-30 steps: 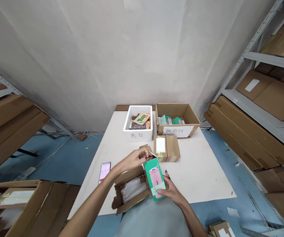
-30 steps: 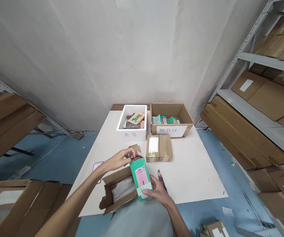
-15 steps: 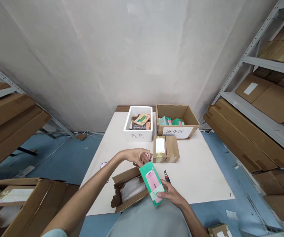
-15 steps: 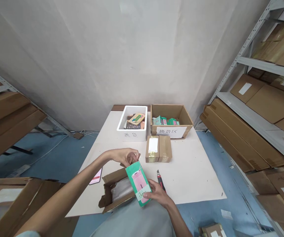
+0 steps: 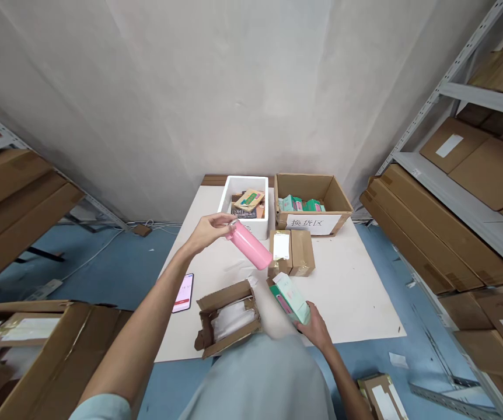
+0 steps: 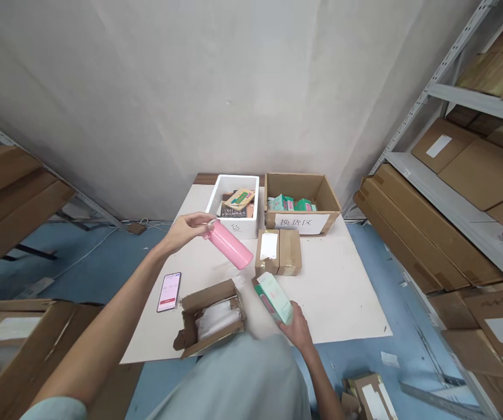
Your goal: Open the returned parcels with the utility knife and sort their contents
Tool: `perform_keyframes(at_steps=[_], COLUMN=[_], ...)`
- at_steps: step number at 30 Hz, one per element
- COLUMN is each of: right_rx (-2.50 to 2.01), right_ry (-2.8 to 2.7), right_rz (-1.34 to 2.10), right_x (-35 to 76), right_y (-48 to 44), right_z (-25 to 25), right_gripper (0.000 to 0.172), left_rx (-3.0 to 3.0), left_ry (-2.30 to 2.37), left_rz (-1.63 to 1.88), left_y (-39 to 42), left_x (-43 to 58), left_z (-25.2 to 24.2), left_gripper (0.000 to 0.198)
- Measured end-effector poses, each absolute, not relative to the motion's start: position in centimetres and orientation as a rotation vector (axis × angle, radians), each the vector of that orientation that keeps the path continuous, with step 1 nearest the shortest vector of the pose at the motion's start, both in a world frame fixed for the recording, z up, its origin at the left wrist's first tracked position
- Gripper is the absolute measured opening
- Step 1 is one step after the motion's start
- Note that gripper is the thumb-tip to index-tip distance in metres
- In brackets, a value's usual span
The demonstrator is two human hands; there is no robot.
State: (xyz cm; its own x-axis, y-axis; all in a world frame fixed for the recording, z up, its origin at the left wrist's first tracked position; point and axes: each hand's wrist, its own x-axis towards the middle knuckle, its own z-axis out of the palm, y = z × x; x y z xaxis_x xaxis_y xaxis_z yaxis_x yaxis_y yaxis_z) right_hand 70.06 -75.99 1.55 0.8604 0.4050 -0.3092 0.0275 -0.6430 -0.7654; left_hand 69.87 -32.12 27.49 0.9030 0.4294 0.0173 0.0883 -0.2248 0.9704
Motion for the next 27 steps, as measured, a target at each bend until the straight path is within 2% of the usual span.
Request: perform_keyframes(at_steps=[4, 8, 12, 18, 23, 27], right_rx=[-2.478, -2.409, -2.103, -1.87, -1.905, -1.662], right_ry=[-0.182, -0.096, -0.24, -0.469, -0.419, -0.276], right_rz=[0.615, 0.595, 0.306, 0.272, 0.247, 0.431], right_x=[69.3, 69.0, 69.4, 69.0, 68.2, 67.5], right_y=[-75.8, -75.7, -74.7, -70.0, -68.0, -68.4], right_z=[-0.1, 0.1, 4.7, 13.4, 14.1, 13.3], right_gripper=[0.067, 0.076, 0.079, 0.087, 0.08, 0.081], left_rx=[1.722, 1.65, 1.619, 1.636, 1.629, 1.573], left_ry=[0.362, 0.368, 0.374, 0.339, 0.34, 0.289], left_rz=[0.322, 0.297, 0.253, 0.137, 0.103, 0.076], left_y=[-33.9, -35.7, -37.3, -40.1, -41.0, -40.8], left_x=[69.7, 69.6, 69.9, 71.0, 70.3, 68.8], left_z=[26.6, 25.0, 23.7, 22.5, 21.9, 21.8], left_gripper=[0.076, 0.073, 0.069, 0.062, 0.061, 0.073])
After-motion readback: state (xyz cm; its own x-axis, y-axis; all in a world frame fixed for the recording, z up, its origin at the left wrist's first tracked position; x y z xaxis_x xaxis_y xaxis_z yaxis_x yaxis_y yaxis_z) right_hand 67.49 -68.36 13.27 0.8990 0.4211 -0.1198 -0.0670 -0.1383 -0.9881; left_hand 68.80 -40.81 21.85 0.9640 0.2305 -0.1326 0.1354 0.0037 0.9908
